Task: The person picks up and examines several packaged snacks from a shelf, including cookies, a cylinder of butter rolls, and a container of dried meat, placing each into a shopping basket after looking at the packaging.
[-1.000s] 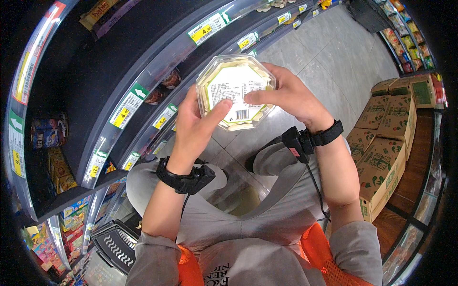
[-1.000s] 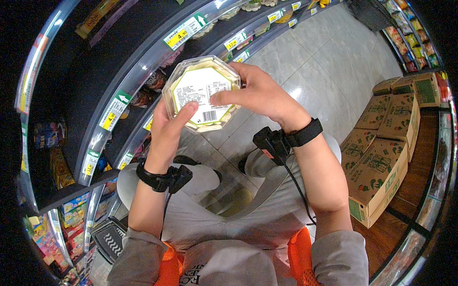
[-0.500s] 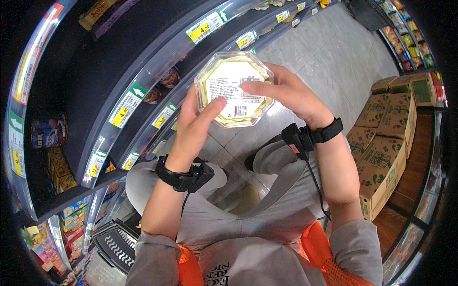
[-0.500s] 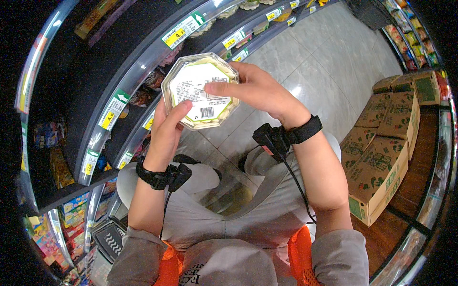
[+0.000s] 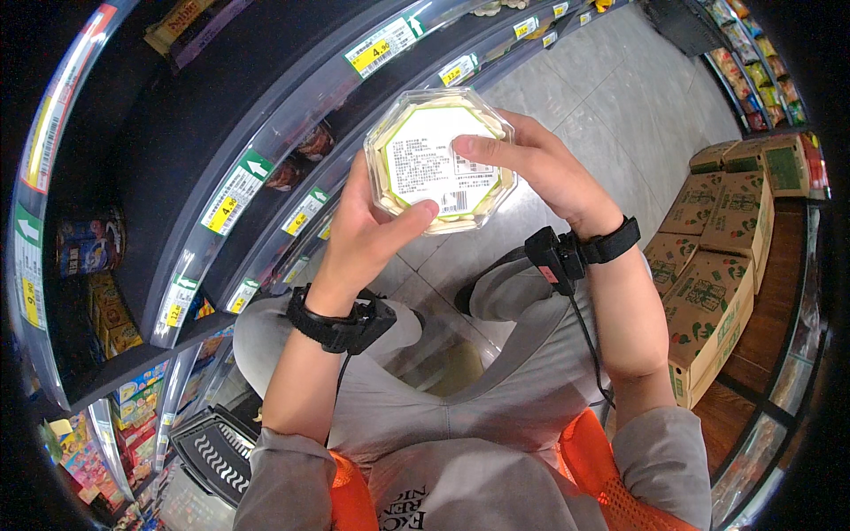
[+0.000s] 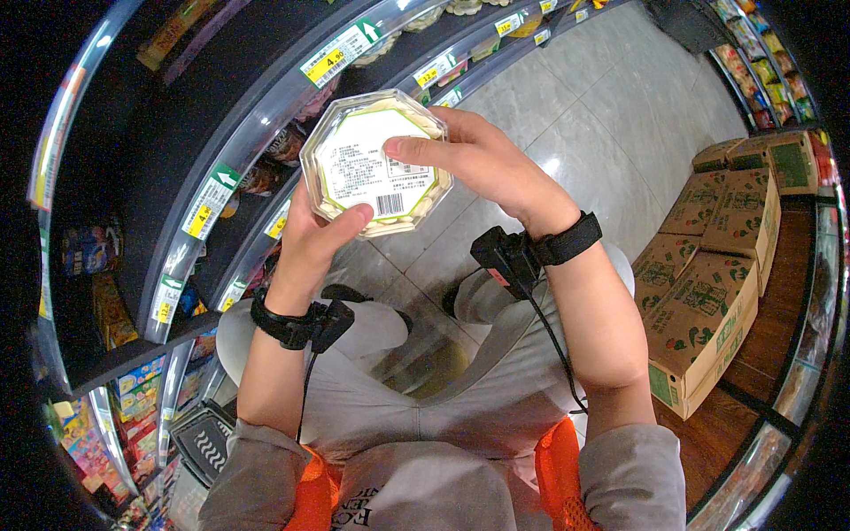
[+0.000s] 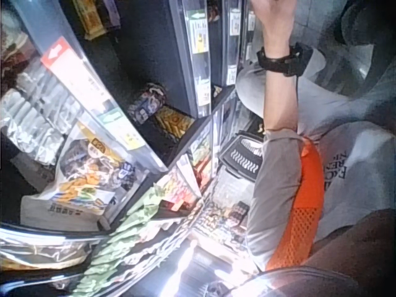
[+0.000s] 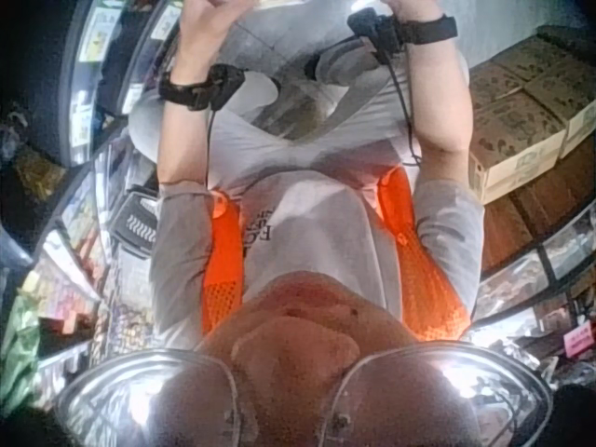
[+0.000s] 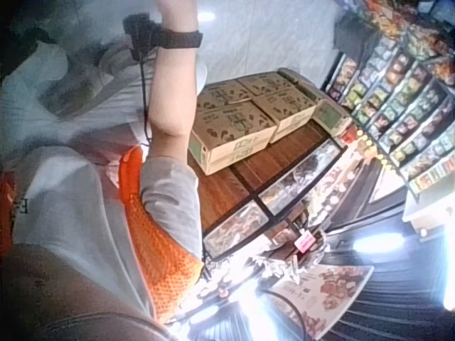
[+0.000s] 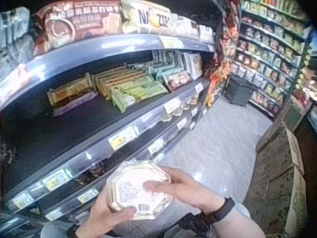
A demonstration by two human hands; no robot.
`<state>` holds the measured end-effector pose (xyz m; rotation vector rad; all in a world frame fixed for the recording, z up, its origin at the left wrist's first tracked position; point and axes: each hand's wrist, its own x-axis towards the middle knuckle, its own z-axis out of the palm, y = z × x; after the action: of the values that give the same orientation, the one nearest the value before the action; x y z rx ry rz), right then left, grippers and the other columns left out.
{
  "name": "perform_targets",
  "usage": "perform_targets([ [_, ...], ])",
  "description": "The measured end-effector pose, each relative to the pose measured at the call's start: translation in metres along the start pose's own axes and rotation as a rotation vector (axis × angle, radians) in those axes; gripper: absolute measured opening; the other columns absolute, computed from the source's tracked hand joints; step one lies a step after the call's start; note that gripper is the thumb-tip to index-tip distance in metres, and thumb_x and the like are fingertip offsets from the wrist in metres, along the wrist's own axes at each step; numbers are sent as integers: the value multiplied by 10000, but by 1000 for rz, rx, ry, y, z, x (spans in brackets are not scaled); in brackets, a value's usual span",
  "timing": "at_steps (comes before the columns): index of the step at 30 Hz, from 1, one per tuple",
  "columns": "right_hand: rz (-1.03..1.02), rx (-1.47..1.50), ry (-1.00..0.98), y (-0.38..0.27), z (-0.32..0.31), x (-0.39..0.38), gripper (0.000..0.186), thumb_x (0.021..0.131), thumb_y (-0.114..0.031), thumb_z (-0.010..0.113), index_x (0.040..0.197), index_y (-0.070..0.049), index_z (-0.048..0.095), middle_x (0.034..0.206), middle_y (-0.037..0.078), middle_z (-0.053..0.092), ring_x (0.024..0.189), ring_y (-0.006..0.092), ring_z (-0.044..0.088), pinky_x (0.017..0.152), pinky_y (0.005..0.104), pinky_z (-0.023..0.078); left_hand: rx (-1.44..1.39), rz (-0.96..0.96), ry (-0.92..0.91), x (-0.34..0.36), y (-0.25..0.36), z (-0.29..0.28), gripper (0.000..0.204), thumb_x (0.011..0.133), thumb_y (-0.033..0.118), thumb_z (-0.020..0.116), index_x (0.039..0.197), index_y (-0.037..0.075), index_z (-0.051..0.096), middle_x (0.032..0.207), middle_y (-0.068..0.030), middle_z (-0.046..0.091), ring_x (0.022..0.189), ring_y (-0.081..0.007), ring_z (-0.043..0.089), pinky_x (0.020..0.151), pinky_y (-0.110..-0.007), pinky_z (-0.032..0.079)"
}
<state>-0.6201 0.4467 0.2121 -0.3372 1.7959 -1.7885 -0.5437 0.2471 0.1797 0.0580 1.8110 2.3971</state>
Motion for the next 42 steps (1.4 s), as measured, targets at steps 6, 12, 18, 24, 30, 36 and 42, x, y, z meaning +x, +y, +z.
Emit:
perform_targets([
  [6,6,-32,0,0,0,1,473,871,-321,682,1178,30,603,1049,89,674,946,124,621,836,252,467,-19,16,4,0,0,0,630,804,37,688,1335,-14,355,1278,-125,514,1172,-173,517,988,-321,425],
  [12,17,-26,5,1,-1,1,479,868,-330,683,1173,31,604,1035,94,679,924,128,628,823,254,470,-8,23,-5,1,0,1,619,804,25,679,1331,-13,356,1268,-123,516,1169,-168,515,986,-316,427],
  [18,23,-77,9,2,-1,1,498,858,-346,693,1163,38,607,1033,102,680,920,132,630,815,255,472,22,11,5,1,0,0,614,798,13,679,1321,-18,358,1258,-129,518,1164,-168,517,982,-315,430],
  [24,-82,-114,105,11,-2,6,497,854,-341,701,1151,37,576,1005,88,669,893,125,621,797,256,473,405,259,281,1,-12,7,694,756,71,731,1336,12,354,1272,-152,406,1147,-225,483,948,-351,452],
  [30,-271,-128,46,18,6,3,534,859,-378,705,1167,28,545,931,69,624,829,121,583,758,259,478,490,280,121,-1,-17,14,1032,621,195,896,1396,56,228,1290,-153,374,1245,-276,412,956,-380,460],
  [36,-273,-46,31,4,-6,4,381,892,-293,664,1187,-66,583,1022,-7,597,882,86,559,763,245,446,-374,10,16,0,6,7,830,783,403,659,1443,51,301,1415,-141,436,1260,-286,484,1063,-444,399],
  [42,-223,67,86,-2,-4,1,316,896,-193,664,1171,-57,587,1001,8,633,890,83,588,750,242,452,-555,-96,-16,-5,5,9,938,706,473,705,1451,75,295,1429,-133,426,1276,-304,465,1073,-475,382],
])
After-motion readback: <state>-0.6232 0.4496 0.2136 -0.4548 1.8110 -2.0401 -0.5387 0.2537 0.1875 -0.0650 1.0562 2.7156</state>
